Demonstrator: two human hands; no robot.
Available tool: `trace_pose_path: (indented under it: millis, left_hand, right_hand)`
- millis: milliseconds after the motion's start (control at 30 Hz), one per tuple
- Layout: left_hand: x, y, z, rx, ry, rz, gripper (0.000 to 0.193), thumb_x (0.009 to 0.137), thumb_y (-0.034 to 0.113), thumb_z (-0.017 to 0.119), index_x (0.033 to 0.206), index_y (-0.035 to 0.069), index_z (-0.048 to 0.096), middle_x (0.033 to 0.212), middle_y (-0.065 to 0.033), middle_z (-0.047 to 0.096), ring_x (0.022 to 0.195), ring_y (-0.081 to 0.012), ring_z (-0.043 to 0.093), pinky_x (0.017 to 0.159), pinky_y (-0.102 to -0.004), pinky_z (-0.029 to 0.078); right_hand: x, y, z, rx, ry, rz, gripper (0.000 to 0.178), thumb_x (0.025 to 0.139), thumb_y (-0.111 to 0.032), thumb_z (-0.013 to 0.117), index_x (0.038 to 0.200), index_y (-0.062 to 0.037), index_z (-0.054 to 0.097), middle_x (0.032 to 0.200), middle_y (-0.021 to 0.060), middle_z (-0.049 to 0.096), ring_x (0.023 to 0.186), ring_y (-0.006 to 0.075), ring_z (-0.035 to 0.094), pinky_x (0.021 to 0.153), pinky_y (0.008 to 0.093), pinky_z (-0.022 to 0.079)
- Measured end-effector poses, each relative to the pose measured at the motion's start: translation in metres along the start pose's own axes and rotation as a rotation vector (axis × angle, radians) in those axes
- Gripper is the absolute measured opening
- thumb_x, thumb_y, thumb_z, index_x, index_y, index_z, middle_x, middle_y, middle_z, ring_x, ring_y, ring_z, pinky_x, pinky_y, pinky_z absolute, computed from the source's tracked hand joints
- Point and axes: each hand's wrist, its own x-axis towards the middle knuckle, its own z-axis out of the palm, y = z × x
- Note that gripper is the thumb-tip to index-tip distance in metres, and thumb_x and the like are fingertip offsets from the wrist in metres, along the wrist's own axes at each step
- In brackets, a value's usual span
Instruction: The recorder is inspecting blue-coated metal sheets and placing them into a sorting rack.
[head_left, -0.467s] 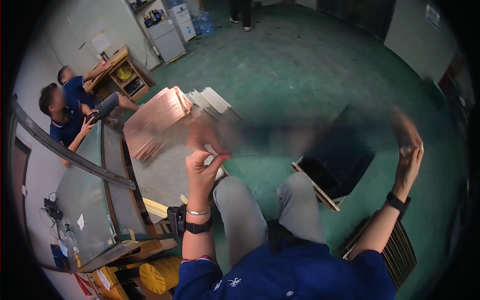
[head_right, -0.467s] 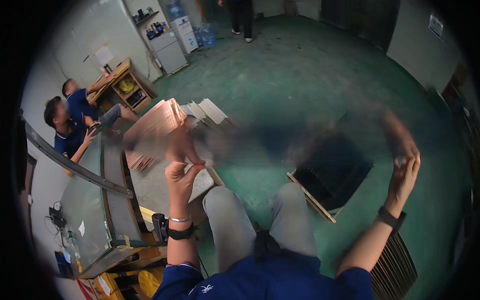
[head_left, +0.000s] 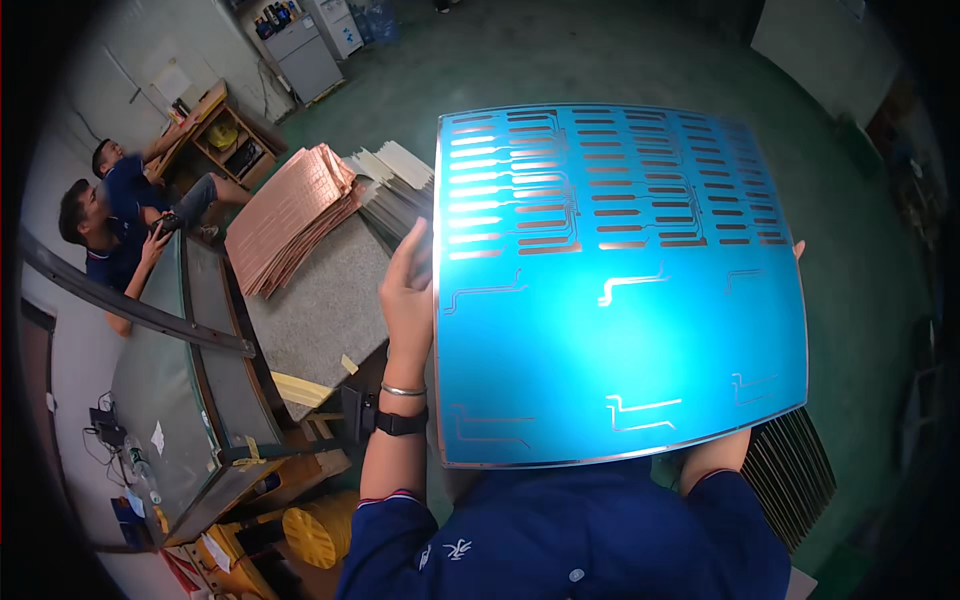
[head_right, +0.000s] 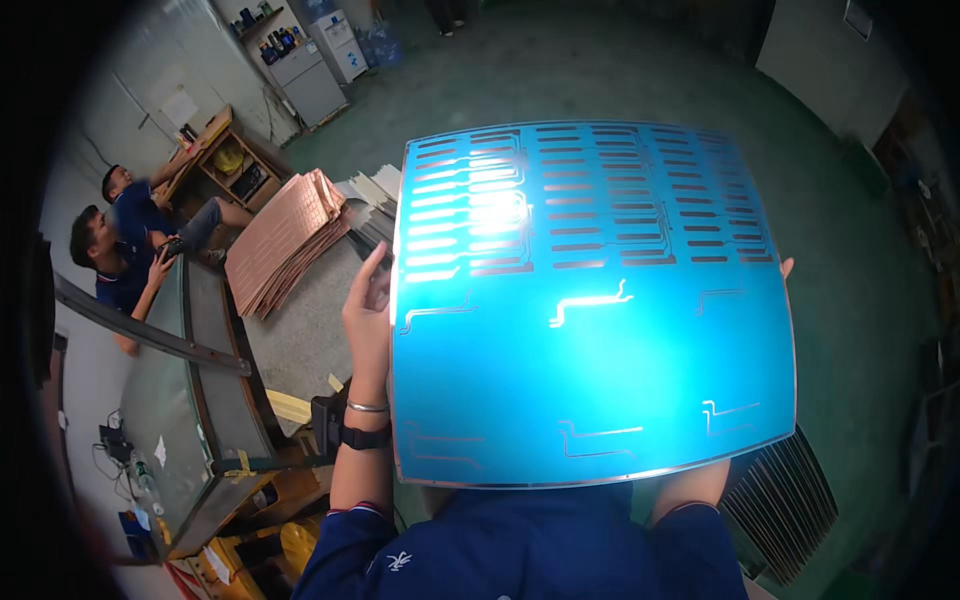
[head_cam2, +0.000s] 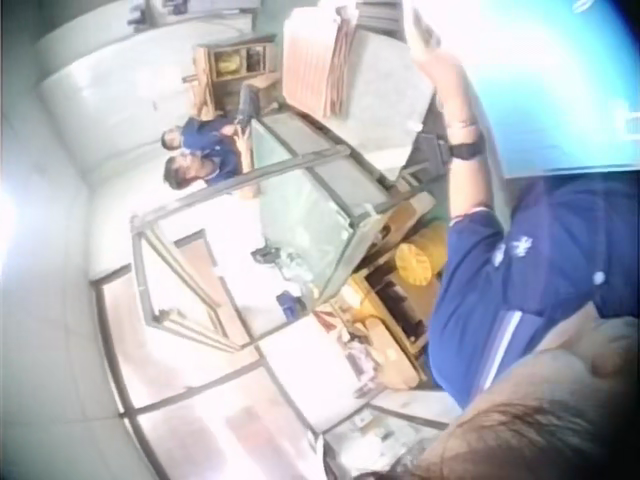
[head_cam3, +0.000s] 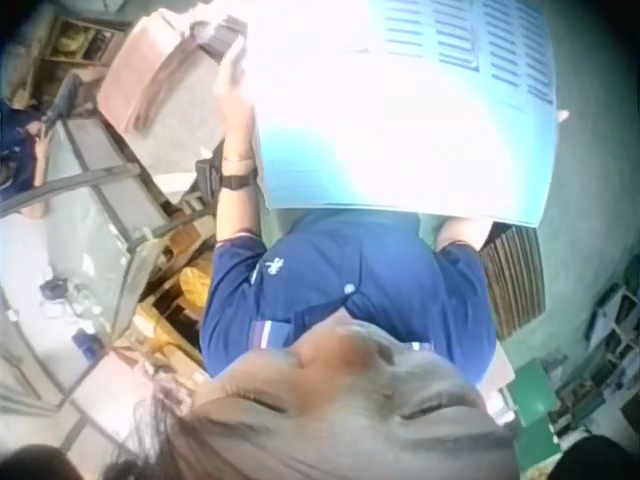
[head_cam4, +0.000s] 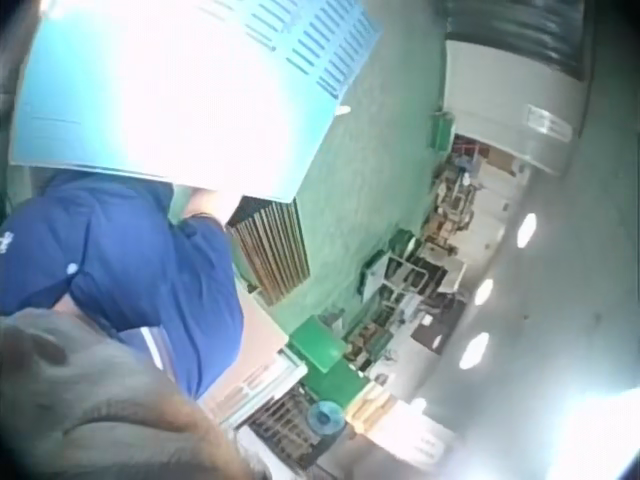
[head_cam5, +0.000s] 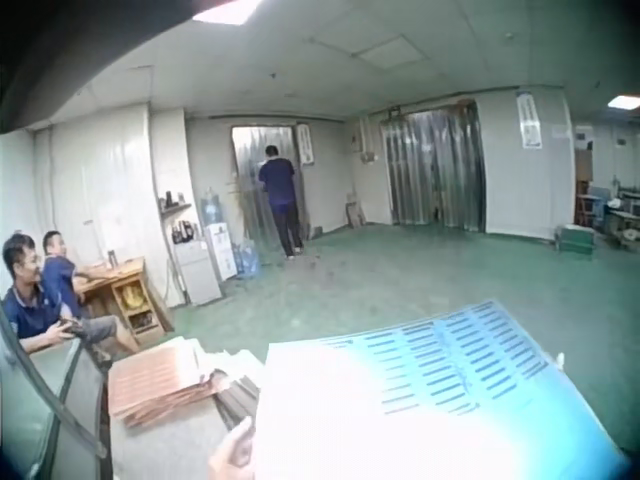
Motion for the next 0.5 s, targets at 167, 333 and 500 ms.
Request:
trace_pose_path:
  millis: [167,333,500]
  left_hand:
    - [-0.012,-0.051,-0.039,-0.214,-0.288,-0.352,0.044,0.085,0.01,0.062,0.125,-0.001,0.049,0.118,-0.0168,0.058,0.094,-0.0208,0.064,0.082,-0.0323,0.054]
    - [-0.029,-0.049,-0.054,-1.027,-0.135,-0.738,0.042,0.095,0.021,0.048,0.131,0.001,0.04,0.122,-0.0187,0.054,0.099,-0.0248,0.062,0.078,-0.0331,0.057]
    - [-0.037,-0.034,-0.06,-0.879,-0.091,-0.749,0.047,0.096,0.025,0.046,0.139,0.013,0.032,0.131,-0.016,0.047,0.116,-0.0274,0.053,0.088,-0.0394,0.054]
  right_hand:
    - [0.009,0.02,-0.001,0.068,-0.014,0.039,0.041,0.098,-0.032,0.04,0.128,-0.0033,0.044,0.124,0.0109,0.051,0.112,0.0228,0.051,0.096,0.0351,0.043]
    - [0.014,0.041,-0.012,0.158,-0.009,0.065,0.044,0.098,-0.034,0.039,0.129,-0.0026,0.043,0.125,0.0117,0.051,0.113,0.0239,0.051,0.096,0.0363,0.043]
    - [0.017,0.059,-0.021,0.242,-0.024,0.091,0.047,0.098,-0.036,0.038,0.13,-0.002,0.043,0.127,0.0126,0.05,0.114,0.025,0.05,0.096,0.0375,0.043]
